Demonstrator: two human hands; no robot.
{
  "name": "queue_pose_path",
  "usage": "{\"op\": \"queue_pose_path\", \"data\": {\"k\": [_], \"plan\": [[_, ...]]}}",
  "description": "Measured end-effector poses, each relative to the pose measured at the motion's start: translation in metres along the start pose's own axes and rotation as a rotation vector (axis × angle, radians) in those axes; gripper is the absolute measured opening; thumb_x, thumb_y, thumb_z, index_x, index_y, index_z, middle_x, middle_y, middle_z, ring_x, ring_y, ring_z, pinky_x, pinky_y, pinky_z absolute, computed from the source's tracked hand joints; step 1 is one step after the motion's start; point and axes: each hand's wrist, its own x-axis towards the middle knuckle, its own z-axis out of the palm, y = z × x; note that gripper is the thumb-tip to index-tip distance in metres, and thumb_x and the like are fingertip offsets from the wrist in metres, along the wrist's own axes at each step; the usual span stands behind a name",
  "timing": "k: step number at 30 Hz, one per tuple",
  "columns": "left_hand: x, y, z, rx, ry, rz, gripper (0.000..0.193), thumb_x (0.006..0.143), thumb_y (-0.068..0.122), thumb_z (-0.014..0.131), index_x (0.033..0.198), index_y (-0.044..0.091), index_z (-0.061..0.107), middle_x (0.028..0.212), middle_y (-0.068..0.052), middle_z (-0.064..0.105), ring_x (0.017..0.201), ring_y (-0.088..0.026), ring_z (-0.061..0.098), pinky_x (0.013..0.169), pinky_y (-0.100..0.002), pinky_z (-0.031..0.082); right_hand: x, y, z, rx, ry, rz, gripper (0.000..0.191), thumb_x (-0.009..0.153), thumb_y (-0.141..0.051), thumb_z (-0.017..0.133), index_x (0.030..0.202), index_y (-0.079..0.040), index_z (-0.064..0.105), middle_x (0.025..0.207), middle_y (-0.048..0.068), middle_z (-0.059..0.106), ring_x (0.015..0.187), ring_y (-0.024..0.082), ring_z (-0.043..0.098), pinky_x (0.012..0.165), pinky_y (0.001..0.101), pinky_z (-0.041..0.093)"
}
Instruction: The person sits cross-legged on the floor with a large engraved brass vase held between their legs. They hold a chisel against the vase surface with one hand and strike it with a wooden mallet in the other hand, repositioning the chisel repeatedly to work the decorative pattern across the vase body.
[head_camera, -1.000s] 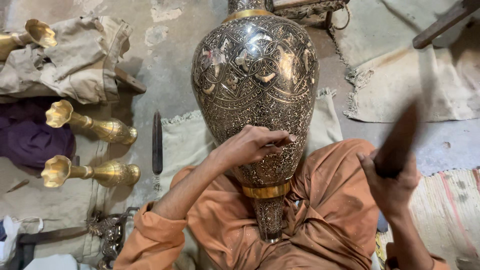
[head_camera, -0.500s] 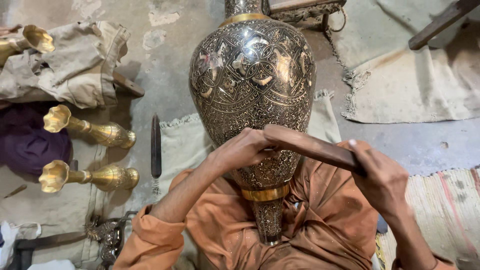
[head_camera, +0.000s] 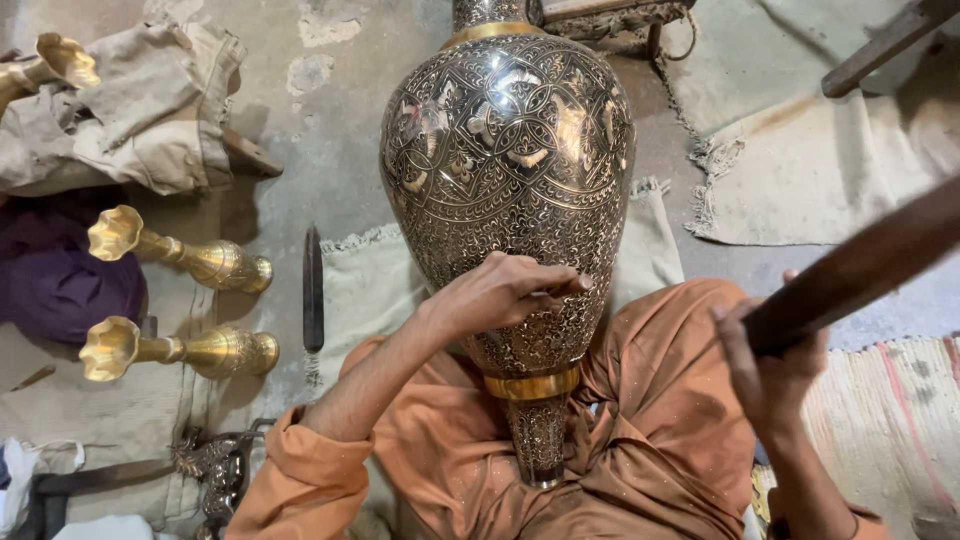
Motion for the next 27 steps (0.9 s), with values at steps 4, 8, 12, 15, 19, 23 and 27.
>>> {"op": "queue_pose_path", "data": {"k": [4,8,12,15,19,23,27], "plan": [[0.001,-0.002,0.001,-0.029,-0.028,-0.035,0.041,0.086,0.006,0.075,0.126,0.014,0.069,0.106,-0.010,0.077,0.090,-0.024,0.077,0.083,-0.037,0.062,0.005,-0.013,0.000,-0.432,-0.082,-0.304,0.043,0.077,-0.004,0.084,0.113,-0.002,0.062,0.078,0.012,0.066,0.067,0.021,0.065,0.062,0.0317,0.052],[-0.001,-0.001,0.000,0.036,-0.033,-0.036,0.040,0.089,0.008,0.075,0.129,0.012,0.069,0.098,-0.014,0.075,0.087,-0.031,0.073,0.079,-0.043,0.058,0.004,-0.026,0.004,0.115,0.123,-0.063,0.060,0.087,-0.012,0.080,0.133,0.000,0.044,0.087,0.006,0.060,0.076,0.011,0.058,0.070,0.0256,0.051],[0.003,0.001,-0.003,0.015,-0.047,-0.024,0.037,0.089,0.010,0.076,0.125,0.012,0.069,0.102,-0.013,0.076,0.090,-0.030,0.074,0.081,-0.041,0.059,0.002,-0.022,0.008,-0.003,-0.128,-0.048,0.050,0.091,-0.007,0.081,0.131,-0.012,0.051,0.085,0.009,0.068,0.068,0.016,0.062,0.068,0.0280,0.051],[0.004,0.004,-0.003,-0.005,-0.072,-0.053,0.036,0.089,0.009,0.075,0.125,0.014,0.069,0.102,-0.012,0.076,0.089,-0.028,0.075,0.082,-0.040,0.060,0.003,-0.017,0.001,-0.530,-0.113,-0.297,0.071,0.077,-0.008,0.083,0.140,-0.012,0.052,0.099,0.017,0.073,0.075,0.027,0.067,0.067,0.0366,0.053],[0.004,0.004,-0.004,-0.042,0.025,0.090,0.045,0.087,0.005,0.074,0.131,0.012,0.065,0.112,-0.012,0.076,0.096,-0.030,0.074,0.084,-0.040,0.060,0.007,-0.025,-0.003,0.317,0.070,0.026,0.063,0.099,-0.012,0.081,0.151,-0.013,0.047,0.098,0.011,0.066,0.086,0.018,0.069,0.082,0.0330,0.058],[0.006,0.001,-0.004,-0.026,-0.102,-0.062,0.047,0.089,0.003,0.073,0.134,0.016,0.067,0.102,-0.011,0.076,0.087,-0.026,0.075,0.080,-0.039,0.060,0.008,-0.032,-0.001,-0.607,-0.228,-0.369,0.050,0.076,-0.003,0.081,0.122,-0.010,0.063,0.104,0.014,0.079,0.079,0.027,0.073,0.071,0.0370,0.057],[0.006,0.001,-0.004,-0.059,-0.074,-0.023,0.049,0.086,0.001,0.072,0.132,0.018,0.067,0.105,-0.009,0.077,0.090,-0.025,0.076,0.082,-0.037,0.062,0.002,-0.018,0.002,-0.215,0.047,-0.091,0.050,0.087,-0.010,0.082,0.131,0.000,0.060,0.086,0.015,0.067,0.077,0.023,0.066,0.076,0.0356,0.055]]}}
